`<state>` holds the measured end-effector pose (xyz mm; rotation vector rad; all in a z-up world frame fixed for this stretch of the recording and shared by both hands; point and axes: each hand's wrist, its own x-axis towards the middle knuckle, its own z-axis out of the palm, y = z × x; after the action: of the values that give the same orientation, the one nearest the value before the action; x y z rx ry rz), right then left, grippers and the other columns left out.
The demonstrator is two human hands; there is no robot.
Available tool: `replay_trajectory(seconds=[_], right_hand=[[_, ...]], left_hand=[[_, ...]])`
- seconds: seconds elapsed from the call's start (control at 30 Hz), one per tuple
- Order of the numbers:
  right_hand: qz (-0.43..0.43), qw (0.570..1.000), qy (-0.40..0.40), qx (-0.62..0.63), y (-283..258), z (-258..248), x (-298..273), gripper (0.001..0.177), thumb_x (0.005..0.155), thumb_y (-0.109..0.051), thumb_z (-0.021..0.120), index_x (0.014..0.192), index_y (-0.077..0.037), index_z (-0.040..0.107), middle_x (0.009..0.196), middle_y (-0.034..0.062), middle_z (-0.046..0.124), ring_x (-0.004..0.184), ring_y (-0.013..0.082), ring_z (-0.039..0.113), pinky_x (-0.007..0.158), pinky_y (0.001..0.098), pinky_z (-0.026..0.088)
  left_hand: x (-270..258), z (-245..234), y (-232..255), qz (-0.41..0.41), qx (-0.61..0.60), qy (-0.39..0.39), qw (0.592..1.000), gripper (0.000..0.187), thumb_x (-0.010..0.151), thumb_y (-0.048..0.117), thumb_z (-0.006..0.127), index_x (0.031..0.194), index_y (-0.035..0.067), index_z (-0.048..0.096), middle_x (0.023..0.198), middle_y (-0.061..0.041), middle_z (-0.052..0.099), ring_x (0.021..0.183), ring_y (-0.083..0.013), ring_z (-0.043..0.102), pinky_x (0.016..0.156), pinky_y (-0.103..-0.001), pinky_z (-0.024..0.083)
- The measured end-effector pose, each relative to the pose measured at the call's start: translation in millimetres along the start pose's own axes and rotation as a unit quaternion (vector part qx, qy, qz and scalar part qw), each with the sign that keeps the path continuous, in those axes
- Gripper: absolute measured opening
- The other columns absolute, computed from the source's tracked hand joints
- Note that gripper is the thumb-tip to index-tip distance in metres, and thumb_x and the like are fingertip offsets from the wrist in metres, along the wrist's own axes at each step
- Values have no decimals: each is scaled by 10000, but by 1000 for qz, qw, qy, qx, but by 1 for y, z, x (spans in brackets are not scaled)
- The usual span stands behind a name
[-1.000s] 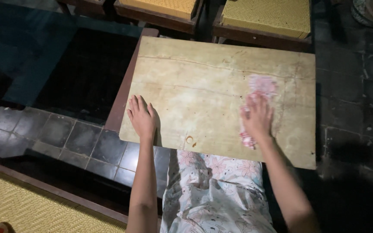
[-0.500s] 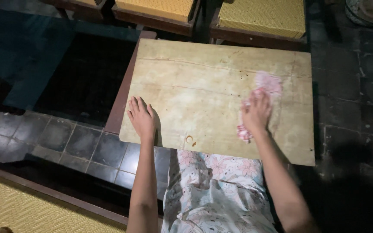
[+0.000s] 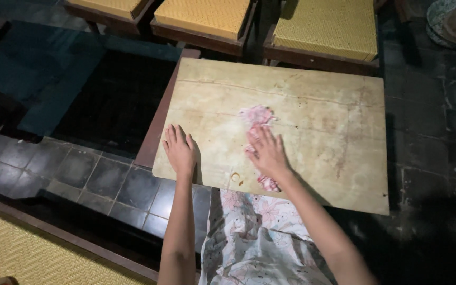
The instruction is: The person wipes a light-colored tabletop and then a dark tabletop using a red-and-white checkered cloth. The person moves the cloth across the surfaces in repeated strokes, covering different areas of each table.
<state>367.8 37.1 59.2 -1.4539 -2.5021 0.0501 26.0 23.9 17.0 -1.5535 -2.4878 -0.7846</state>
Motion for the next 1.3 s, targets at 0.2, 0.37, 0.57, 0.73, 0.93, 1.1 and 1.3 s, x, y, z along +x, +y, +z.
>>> replay_trajectory(seconds=[0.2, 0.37, 0.57, 0.73, 0.93, 1.1, 1.3], right_hand=[[91, 995, 46, -12, 86, -9, -19, 714, 1145, -605, 634, 1766, -256, 594, 1854, 180, 497, 1707, 507, 431, 1231, 887, 390], [177, 982, 51, -32, 156, -27, -70, 701, 1177, -564, 613, 1796, -238, 561, 1889, 194, 452, 1750, 494, 378, 1249, 874, 385], [284, 957, 26, -58, 218, -41, -137, 722, 1204, -574, 524, 1856, -270, 463, 1961, 177, 331, 1811, 454, 264, 1285, 872, 349], [313, 947, 40, -62, 220, -30, -132, 735, 1207, -552, 508, 1870, -242, 437, 1977, 199, 284, 1833, 448, 211, 1309, 849, 329], [187, 968, 144, -78, 168, 6, -50, 687, 1093, -402, 760, 1714, -124, 664, 1787, 281, 534, 1673, 560, 465, 1149, 817, 490], [78, 994, 77, -18, 97, 21, 31, 784, 1083, -459, 724, 1797, -193, 539, 1833, 277, 473, 1704, 551, 406, 1230, 868, 394], [41, 999, -6, 3, 78, 4, 103, 773, 1154, -595, 590, 1853, -319, 412, 1971, 155, 265, 1816, 410, 227, 1327, 808, 318]], left_hand=[[-5, -10, 4, 0, -10, -5, 1000, 654, 1203, 437, 568, 1777, 123, 574, 1886, -154, 482, 1764, -344, 414, 1383, -618, 377], [-6, 3, -11, 16, -13, -9, 1000, 648, 1206, 430, 576, 1783, 135, 572, 1893, -155, 477, 1768, -351, 409, 1385, -620, 373], [-8, 3, -15, 27, -2, -16, 999, 639, 1215, 443, 563, 1779, 143, 573, 1890, -154, 485, 1759, -353, 426, 1374, -624, 392], [-11, 23, 19, -12, 19, -15, 1000, 745, 1179, 509, 611, 1806, 115, 530, 1910, -191, 436, 1775, -381, 390, 1379, -659, 373], [-30, 8, 116, 31, 1, -52, 998, 737, 1178, 449, 599, 1788, 42, 529, 1853, -332, 440, 1759, -501, 377, 1345, -714, 375], [-30, 11, 137, 58, -11, -106, 993, 730, 1221, 479, 461, 1851, 113, 419, 1939, -255, 311, 1823, -437, 227, 1420, -665, 256], [-23, -21, 151, 34, -12, -160, 986, 744, 1212, 493, 433, 1871, 157, 361, 1949, -229, 269, 1818, -419, 220, 1429, -650, 237]])
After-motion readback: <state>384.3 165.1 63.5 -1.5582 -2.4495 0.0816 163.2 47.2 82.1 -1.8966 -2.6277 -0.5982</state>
